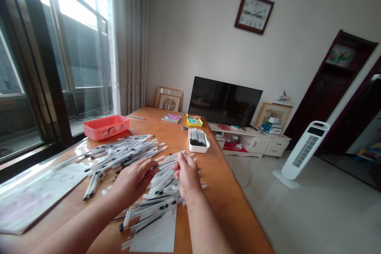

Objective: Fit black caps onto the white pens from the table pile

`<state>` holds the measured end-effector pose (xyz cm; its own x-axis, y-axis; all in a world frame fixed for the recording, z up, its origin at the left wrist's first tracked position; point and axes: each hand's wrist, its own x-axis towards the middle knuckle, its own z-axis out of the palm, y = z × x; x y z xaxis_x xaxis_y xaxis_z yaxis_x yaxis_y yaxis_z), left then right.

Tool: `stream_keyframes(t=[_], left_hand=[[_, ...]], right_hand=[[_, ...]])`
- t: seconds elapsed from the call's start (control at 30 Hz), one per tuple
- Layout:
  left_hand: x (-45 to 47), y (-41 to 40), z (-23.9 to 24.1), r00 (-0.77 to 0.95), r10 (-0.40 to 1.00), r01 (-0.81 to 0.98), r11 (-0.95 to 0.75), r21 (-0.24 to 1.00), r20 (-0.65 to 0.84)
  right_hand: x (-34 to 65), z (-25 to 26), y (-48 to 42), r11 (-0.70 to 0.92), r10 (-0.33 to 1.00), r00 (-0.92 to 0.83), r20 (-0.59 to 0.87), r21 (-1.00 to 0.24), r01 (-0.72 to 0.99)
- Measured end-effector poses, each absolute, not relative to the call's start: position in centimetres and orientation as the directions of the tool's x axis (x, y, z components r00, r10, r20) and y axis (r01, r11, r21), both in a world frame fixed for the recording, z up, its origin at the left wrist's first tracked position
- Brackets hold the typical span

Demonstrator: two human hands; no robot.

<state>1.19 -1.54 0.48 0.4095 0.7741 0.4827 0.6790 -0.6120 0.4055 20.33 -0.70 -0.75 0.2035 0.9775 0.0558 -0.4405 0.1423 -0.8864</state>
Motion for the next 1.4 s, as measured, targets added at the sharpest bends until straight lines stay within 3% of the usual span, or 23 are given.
stream_keyframes(t=[0.23, 0.43, 0.6, 0.73, 0.87, 0.97, 1.07, 1.2, 1.3, 1.4], left_hand=[[1.5, -2.3, 0.9, 0.417, 0.779, 0.653, -0.616, 0.441, 0.469], [1.8, -2.2, 0.8, 0.375, 0.848, 0.502, -0.525, 0.687, 0.374], [2.0, -2.3, 1.4, 0.371, 0.92, 0.306, -0.249, 0.919, 0.126], [1.6, -2.3, 1.7, 0.424, 0.905, 0.141, -0.026, 0.99, -0.036], [1.1, -2.3, 1.4, 0.516, 0.844, 0.001, 0.169, 0.986, -0.145], [1.3, -2.3, 1.1, 0.491, 0.864, 0.055, 0.093, 0.994, -0.108], [1.9, -2.6, 0.9, 0.378, 0.922, 0.208, -0.167, 0.964, 0.079], [2.3, -3.3, 1.3, 0.281, 0.901, 0.53, -0.432, 0.729, 0.33], [2.3, -3.6, 1.7, 0.3, 0.873, 0.632, -0.484, 0.606, 0.384], [2.2, -3.4, 1.7, 0.311, 0.891, 0.578, -0.454, 0.678, 0.331]], right_hand=[[20.6, -0.1, -0.8, 0.23, 0.965, 0.218, 0.145, -0.868, -0.441], [20.8, 0.1, -1.0, 0.258, 0.961, 0.207, 0.183, -0.86, -0.44], [20.9, 0.0, -1.0, 0.257, 0.964, 0.181, 0.197, -0.867, -0.427], [20.9, 0.1, -1.1, 0.262, 0.963, 0.166, 0.211, -0.872, -0.413], [20.8, 0.0, -1.2, 0.251, 0.968, 0.139, 0.211, -0.864, -0.437], [20.7, -0.3, -1.0, 0.24, 0.97, 0.141, 0.198, -0.879, -0.413], [20.7, -0.6, -0.8, 0.241, 0.965, 0.185, 0.186, -0.905, -0.349], [20.7, -0.4, -0.9, 0.233, 0.969, 0.17, 0.181, -0.9, -0.369], [20.7, 0.1, -1.2, 0.239, 0.969, 0.154, 0.193, -0.889, -0.39], [20.7, 0.3, -1.4, 0.249, 0.967, 0.157, 0.202, -0.886, -0.391]])
